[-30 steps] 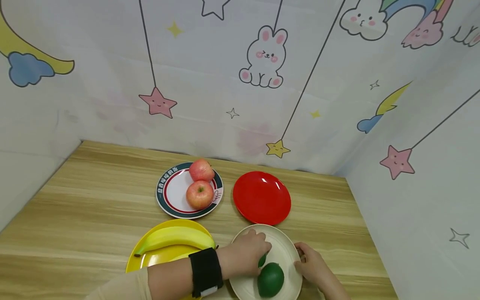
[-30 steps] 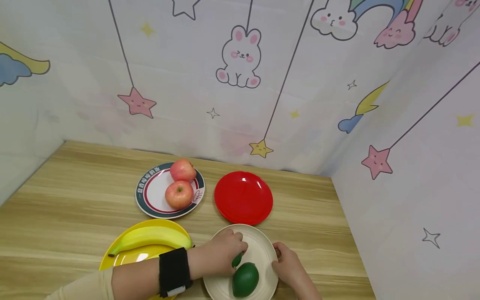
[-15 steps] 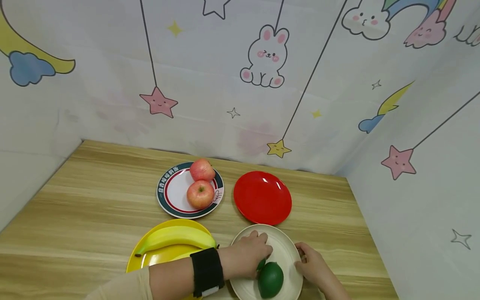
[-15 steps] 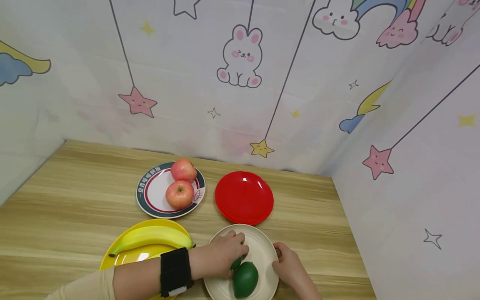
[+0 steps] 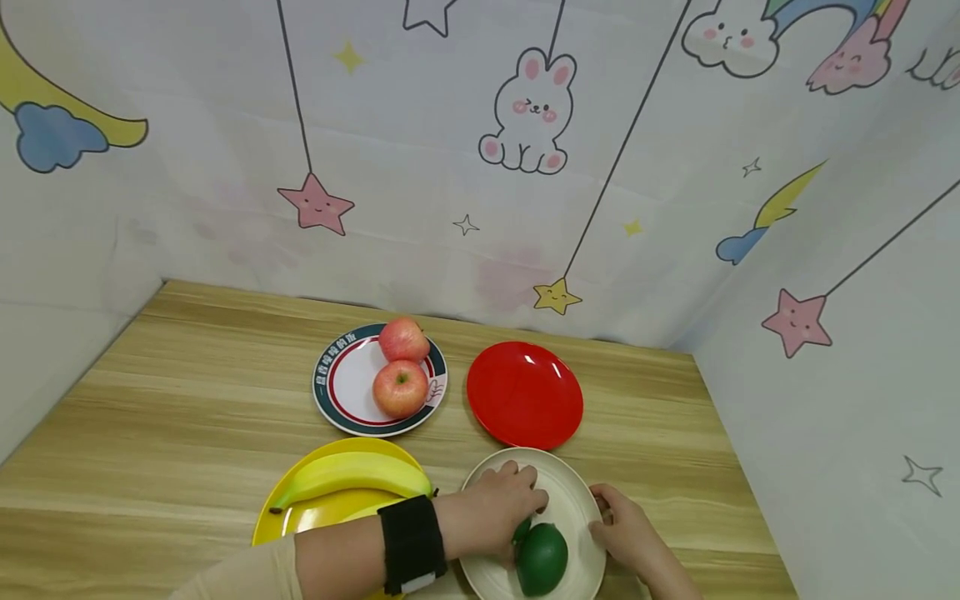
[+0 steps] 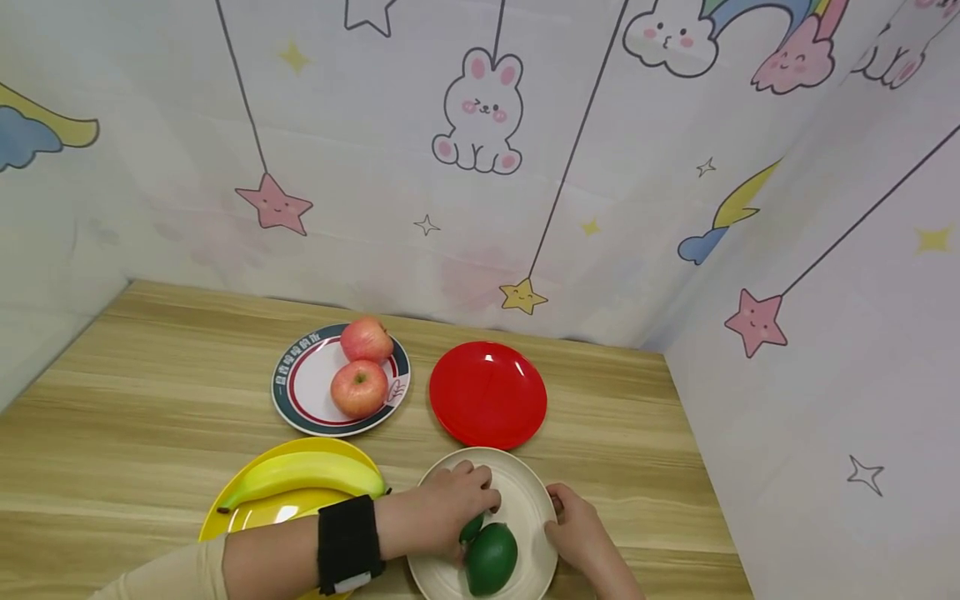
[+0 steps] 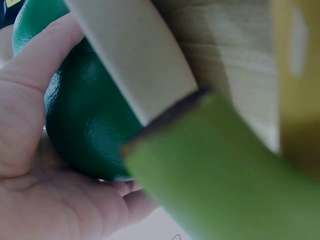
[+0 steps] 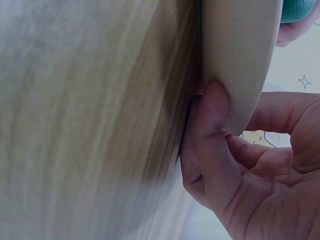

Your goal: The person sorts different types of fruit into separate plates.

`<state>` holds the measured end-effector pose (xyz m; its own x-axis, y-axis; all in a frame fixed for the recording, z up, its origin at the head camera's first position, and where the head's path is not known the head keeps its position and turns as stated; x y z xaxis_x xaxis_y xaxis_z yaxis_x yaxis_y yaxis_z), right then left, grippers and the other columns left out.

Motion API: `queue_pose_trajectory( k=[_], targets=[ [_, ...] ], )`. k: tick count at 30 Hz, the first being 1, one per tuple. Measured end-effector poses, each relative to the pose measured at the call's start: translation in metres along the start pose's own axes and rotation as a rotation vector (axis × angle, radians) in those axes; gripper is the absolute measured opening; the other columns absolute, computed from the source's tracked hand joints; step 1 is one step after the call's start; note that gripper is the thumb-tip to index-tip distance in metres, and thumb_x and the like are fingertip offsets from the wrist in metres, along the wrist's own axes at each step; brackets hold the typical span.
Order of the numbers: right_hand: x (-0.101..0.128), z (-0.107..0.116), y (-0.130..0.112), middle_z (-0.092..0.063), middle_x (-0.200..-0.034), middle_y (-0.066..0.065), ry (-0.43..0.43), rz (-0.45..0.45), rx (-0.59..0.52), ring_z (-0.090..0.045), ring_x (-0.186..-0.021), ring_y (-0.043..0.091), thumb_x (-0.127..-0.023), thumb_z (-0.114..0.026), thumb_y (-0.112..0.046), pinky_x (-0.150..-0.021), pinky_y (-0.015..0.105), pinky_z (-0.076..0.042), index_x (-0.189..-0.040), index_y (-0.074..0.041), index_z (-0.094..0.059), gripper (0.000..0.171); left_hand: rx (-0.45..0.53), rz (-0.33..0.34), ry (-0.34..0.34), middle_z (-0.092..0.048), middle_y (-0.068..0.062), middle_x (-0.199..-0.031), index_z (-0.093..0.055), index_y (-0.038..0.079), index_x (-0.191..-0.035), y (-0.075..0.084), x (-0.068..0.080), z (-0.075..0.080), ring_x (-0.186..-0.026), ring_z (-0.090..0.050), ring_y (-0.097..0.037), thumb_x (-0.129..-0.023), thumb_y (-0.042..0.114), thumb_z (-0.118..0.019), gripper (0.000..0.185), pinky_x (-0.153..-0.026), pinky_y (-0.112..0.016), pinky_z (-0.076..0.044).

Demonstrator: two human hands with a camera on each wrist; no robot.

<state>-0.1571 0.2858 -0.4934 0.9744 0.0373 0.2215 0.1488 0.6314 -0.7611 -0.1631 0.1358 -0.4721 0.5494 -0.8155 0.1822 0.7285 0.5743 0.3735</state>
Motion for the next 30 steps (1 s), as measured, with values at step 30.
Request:
queue_pose_trajectory(
  k=[30],
  targets=[
    [-0.002, 0.001, 0.002, -0.061, -0.095, 0.006, 0.015, -0.031, 0.024, -0.056, -0.078, 0.019, -0.081, -0.065, 0.012, -0.063, 0.026, -0.051, -0.119, 0.009, -0.064, 0.038, 0.117, -0.069, -0.007, -0.061, 0.007, -0.133, -0.066, 0.025, -0.139, 0.004, 0.021, 0.03, -0.122, -0.05, -0.014, -0.085, 0.059, -0.083, 0.066, -0.109, -0.037, -0.045]
  ],
)
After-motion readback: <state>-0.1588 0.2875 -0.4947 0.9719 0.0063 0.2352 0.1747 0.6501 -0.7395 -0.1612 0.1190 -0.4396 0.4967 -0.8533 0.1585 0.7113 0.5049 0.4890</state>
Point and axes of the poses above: each hand's wrist, its own x-axis away from the middle knuckle, its own z-axis out of the back of the hand, y = z × x, the point moved 10 cm from there along -x, towards the middle knuckle
